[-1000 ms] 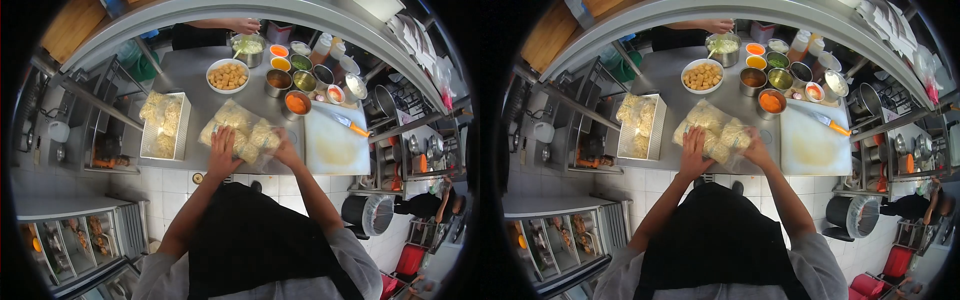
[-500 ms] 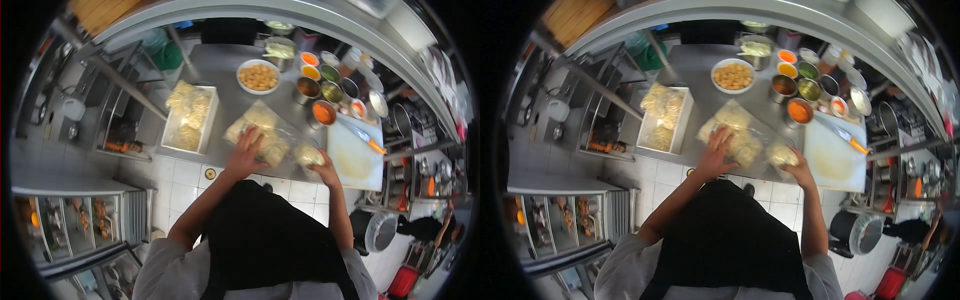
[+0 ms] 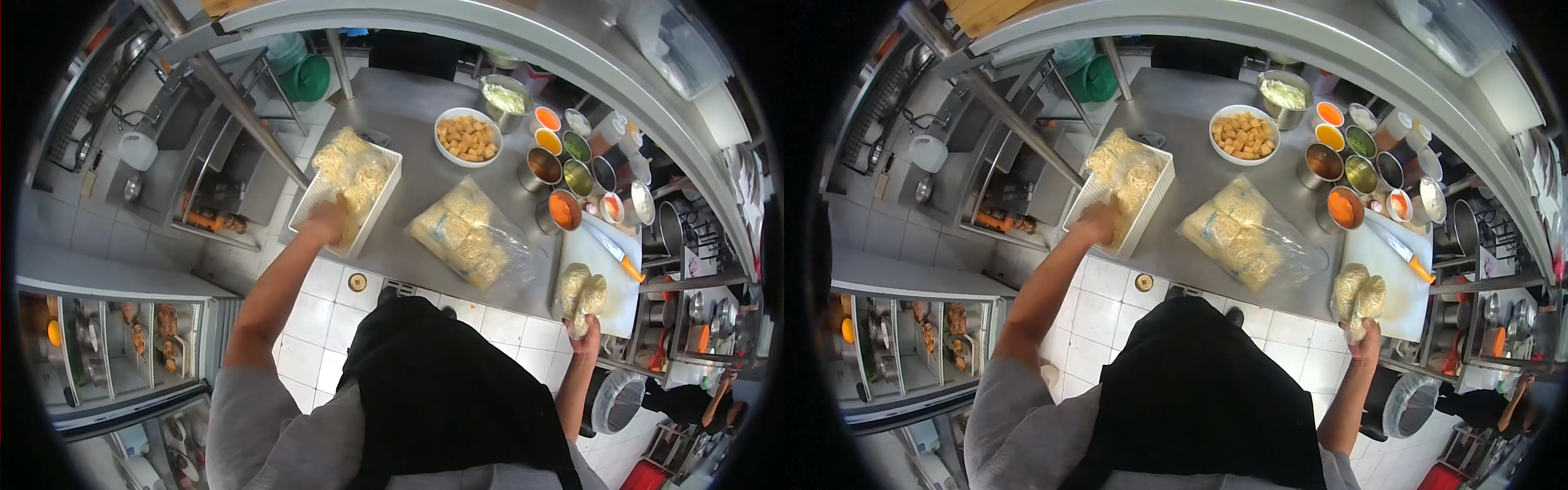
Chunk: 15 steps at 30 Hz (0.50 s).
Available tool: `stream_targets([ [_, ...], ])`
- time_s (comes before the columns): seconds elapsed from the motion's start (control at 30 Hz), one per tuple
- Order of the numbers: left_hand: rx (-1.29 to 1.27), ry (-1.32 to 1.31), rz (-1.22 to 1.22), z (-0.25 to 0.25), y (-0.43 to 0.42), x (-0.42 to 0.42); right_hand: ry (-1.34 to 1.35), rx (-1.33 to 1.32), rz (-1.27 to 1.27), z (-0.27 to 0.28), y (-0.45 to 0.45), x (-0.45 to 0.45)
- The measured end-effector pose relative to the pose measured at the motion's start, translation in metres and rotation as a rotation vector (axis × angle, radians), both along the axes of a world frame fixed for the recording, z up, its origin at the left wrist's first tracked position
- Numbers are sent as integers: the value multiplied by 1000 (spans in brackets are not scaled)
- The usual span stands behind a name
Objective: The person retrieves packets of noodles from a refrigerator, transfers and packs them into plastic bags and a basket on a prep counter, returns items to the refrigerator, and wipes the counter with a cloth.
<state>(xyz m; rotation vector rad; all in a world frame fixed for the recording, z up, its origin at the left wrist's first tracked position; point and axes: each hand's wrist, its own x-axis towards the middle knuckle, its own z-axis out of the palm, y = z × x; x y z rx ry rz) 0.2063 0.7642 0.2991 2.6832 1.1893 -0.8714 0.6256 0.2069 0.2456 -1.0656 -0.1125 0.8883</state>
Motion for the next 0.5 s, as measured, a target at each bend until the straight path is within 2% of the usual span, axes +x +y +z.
stream_targets([
  [0.1,74,-214,112,-18,15,-11,-36,33,28,16,17,-10],
  [0.2,48,-232,72,36,9,-14,-63,84,29,22,26,-29],
  [0.3,-32,-627,63,61,14,-31,-46,141,54,60,61,-67],
  [0.4,-246,-1046,141,93,28,-35,-52,102,54,66,73,-85],
  [0.5,-413,-1346,308,128,34,-17,-12,148,82,69,90,-100],
])
